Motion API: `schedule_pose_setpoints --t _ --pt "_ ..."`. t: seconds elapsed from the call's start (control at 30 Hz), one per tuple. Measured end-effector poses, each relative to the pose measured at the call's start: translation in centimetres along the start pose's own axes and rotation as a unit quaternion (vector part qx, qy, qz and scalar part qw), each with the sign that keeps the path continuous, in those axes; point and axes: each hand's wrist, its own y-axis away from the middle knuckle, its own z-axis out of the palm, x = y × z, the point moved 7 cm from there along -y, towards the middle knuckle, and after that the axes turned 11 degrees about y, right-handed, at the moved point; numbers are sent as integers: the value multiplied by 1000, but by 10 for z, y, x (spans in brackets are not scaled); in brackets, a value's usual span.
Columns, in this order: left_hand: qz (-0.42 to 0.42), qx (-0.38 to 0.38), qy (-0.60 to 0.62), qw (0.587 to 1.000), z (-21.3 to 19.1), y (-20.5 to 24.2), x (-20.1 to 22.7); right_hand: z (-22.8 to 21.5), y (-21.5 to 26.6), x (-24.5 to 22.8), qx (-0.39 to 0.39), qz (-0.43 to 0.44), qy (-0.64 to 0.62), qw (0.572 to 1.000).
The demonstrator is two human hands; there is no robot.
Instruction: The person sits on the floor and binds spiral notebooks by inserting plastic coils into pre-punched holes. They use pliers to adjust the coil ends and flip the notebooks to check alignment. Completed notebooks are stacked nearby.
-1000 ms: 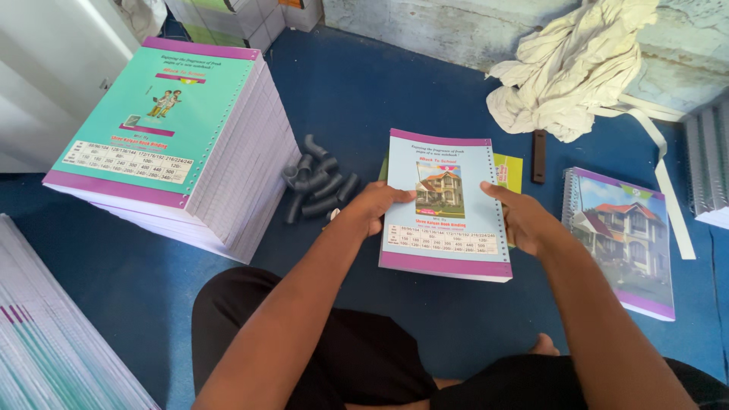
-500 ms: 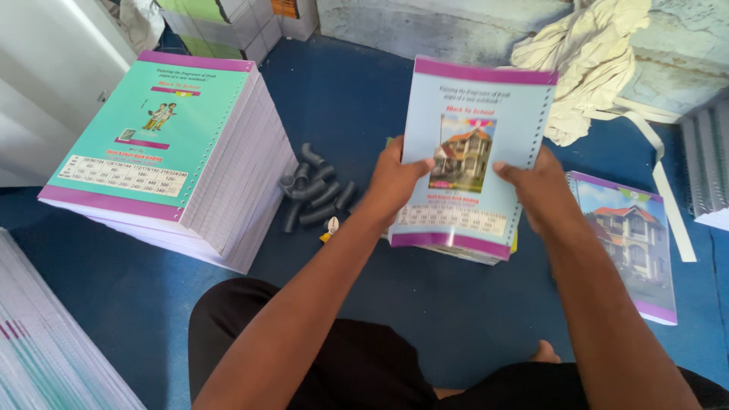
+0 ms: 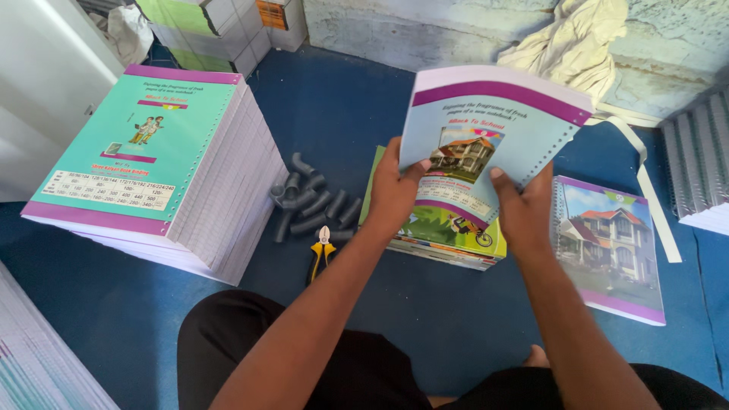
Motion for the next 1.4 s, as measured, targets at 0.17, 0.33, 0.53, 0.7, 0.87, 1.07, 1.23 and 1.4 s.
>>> schedule_pose_setpoints --t 0.17,0.33,0.53,0.7,0.87,1.07,1.23,1.4 --pt "-24 14 -12 1000 -12 -2 -11 -3 -3 19 -23 62 -25 998" --pt "8 -7 10 1000 -11 0 -11 -2 -3 29 -45 82 -66 993" --pt "30 -16 8 999 -11 2 -10 -2 0 33 -49 87 -27 995" --pt "-29 -9 12 999 -12 4 -17 1 0 32 -47 82 -10 995" --pt "-15 -10 28 999 -9 3 -13 -1 -2 30 -25 74 17 997" --pt "1 -22 17 1000 -7 2 -11 -6 0 37 -27 70 -16 997" --pt "5 -33 24 999 -10 2 -15 -1 5 48 -29 50 -2 998" --pt "-10 -37 48 998 -7 1 -19 -2 4 51 -47 55 -16 997"
